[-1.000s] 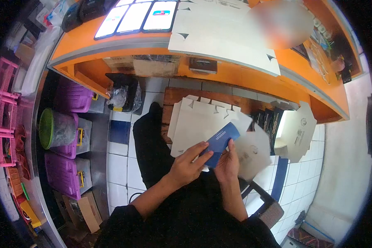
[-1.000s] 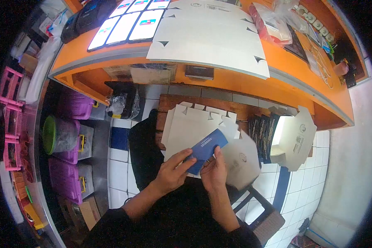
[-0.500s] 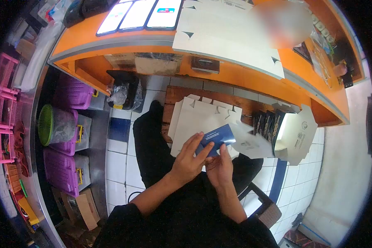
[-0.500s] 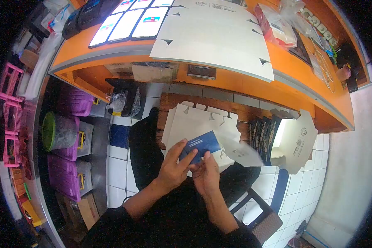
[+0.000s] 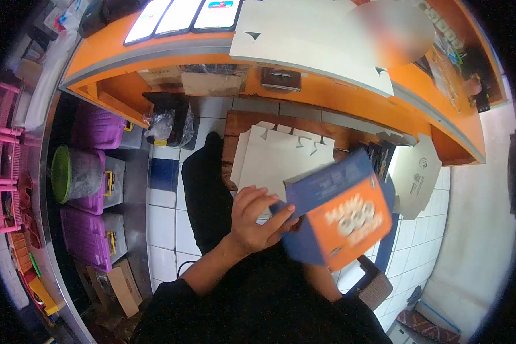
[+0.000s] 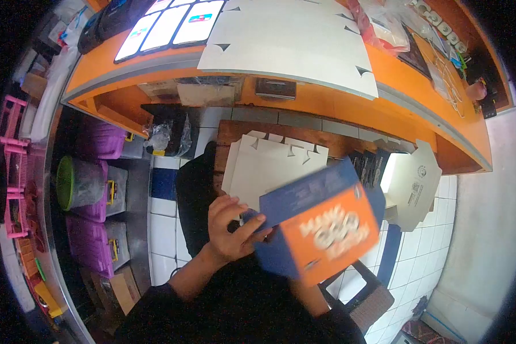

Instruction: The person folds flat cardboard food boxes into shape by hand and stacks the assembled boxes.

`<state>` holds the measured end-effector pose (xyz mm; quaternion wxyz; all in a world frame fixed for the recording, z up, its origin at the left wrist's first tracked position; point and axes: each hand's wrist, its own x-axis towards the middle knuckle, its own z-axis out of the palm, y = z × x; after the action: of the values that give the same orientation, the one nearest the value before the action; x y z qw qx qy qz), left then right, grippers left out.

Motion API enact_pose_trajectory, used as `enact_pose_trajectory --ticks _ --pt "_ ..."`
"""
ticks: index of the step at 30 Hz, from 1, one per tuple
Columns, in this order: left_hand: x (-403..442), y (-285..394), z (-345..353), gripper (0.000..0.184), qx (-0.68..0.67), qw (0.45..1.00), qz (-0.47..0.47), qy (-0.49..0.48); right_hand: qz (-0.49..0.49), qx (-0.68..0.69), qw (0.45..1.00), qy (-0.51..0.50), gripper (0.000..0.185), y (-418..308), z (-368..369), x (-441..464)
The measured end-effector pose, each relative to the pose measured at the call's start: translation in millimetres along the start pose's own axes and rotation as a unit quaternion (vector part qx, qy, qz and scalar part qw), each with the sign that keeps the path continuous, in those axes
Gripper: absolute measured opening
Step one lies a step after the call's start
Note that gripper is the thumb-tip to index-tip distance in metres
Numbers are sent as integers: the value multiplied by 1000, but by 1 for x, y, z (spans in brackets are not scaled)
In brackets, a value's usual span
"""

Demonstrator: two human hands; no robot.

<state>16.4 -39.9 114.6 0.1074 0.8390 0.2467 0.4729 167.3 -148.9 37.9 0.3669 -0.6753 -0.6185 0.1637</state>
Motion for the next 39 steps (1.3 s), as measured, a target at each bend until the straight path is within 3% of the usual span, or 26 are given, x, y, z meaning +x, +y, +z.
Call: enact_pose_trajectory --ticks 1,4,8,10,16,20,22,24,25,26,27,28,30,31,32,35,37,39 --pt "6 6 -6 33 0 1000 -11 -11 -3 7 1000 -16 28 -8 -6 0" --pt "5 5 -1 27 -68 996 -19 -54 -6 8 999 -31 30 -20 -13 -2" --pt "4 16 6 26 -90 995 -32 -20 -10 13 1000 -21 33 -19 -7 -2" --pt "8 28 2 28 -140 985 -101 -15 -10 20 1000 -16 34 -18 -1 0" --pt "-8 -3 16 31 -81 996 -10 -35 -18 34 999 -13 39 -17 13 8" --pt "-4 -10 19 34 -95 992 -44 -65 -34 35 999 -5 42 -23 9 11" --pt "-4 -5 25 50 -239 912 -332 11 -44 34 998 2 43 -32 -2 16" --pt "-18 -21 26 54 -391 782 -483 -47 -44 22 999 17 44 -51 -32 30" --pt "-27 -30 30 54 -397 780 -481 -52 -26 -5 996 -82 49 -58 -45 34" --pt "-38 -39 32 56 -414 733 -538 -34 -9 -26 982 -187 54 -60 -51 34" --pt "-41 -39 29 56 -418 705 -572 -23 -66 -137 977 -151 49 -55 -53 28" --pt "-39 -36 24 57 -421 676 -605 -9 -65 -131 976 -160 49 -50 -58 20" --pt "-30 -30 18 62 -423 706 -560 -91 -53 -251 949 -181 38 -35 -74 2" --pt "-34 -28 21 69 -471 717 -506 -93 -78 -262 956 -108 32 -25 -83 -2" --pt "-36 -22 25 76 -495 673 -540 -104 -102 -272 956 -35 27 -14 -94 -5" --pt "-44 -18 31 70 -554 637 -526 -103 -40 -410 910 48 21 18 -145 -8" --pt "-41 -18 33 58 -515 673 -512 -140 -5 -469 876 111 23 39 -180 4" --pt "-33 -16 32 54 -508 665 -528 -145 18 -502 849 165 26 61 -206 16"
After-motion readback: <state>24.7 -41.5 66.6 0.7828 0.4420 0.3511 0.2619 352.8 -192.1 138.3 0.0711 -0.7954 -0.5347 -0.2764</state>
